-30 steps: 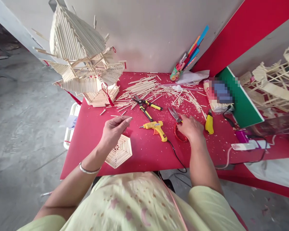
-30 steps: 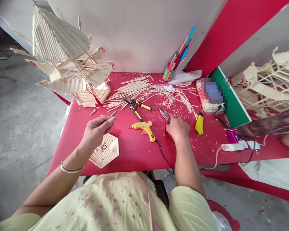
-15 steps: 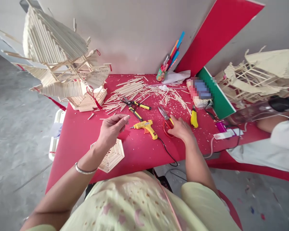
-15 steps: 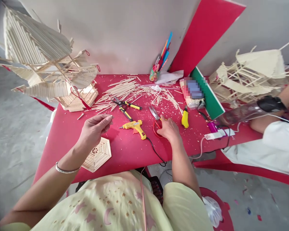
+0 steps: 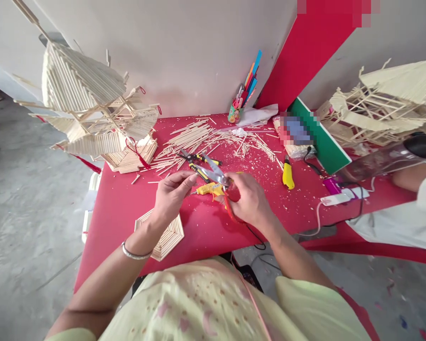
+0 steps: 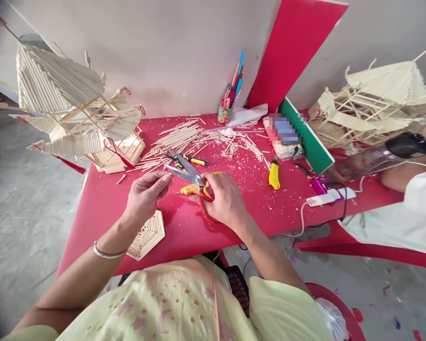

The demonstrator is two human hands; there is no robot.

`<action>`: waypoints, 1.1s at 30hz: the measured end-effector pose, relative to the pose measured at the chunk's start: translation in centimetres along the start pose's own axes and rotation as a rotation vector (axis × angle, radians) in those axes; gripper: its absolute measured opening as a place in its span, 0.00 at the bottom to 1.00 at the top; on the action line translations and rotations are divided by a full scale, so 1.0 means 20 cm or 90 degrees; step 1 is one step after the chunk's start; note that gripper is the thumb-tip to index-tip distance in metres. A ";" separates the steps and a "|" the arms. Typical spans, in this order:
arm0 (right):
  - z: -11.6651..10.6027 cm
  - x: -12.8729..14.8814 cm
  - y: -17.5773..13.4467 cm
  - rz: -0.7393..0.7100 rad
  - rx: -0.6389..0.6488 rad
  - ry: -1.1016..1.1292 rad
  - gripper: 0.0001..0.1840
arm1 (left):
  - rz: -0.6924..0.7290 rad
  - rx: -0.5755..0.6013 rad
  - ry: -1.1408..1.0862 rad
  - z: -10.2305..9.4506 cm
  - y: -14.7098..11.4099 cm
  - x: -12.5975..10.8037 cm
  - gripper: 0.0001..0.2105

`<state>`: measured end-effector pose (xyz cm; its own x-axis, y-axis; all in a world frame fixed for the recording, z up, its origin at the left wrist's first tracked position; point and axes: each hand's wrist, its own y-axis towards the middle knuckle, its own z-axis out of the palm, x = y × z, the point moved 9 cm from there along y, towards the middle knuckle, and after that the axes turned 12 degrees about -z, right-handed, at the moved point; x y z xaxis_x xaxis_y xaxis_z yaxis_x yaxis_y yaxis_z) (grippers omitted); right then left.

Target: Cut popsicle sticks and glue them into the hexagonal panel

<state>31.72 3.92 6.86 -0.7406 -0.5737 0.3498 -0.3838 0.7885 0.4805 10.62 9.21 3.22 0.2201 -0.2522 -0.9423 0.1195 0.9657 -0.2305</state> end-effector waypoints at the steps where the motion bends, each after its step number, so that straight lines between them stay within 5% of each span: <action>1: 0.01 0.05 0.02 -0.016 0.007 -0.011 0.28 | 0.011 -0.005 0.004 -0.01 0.00 -0.01 0.15; 14: 0.07 0.16 0.09 -0.023 0.057 -0.093 0.31 | 0.051 -0.007 0.007 -0.07 -0.02 -0.02 0.15; 26: 0.10 0.14 0.09 0.048 0.057 -0.069 0.32 | 0.091 -0.064 0.043 -0.10 -0.09 -0.06 0.13; 33: 0.10 0.11 0.07 0.055 0.055 -0.048 0.35 | 0.040 -0.057 0.000 -0.09 -0.12 0.01 0.16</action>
<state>28.54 4.19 6.66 -0.8111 -0.4874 0.3234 -0.3610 0.8521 0.3790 8.61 6.99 3.24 0.2245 -0.1907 -0.9556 0.0177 0.9813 -0.1917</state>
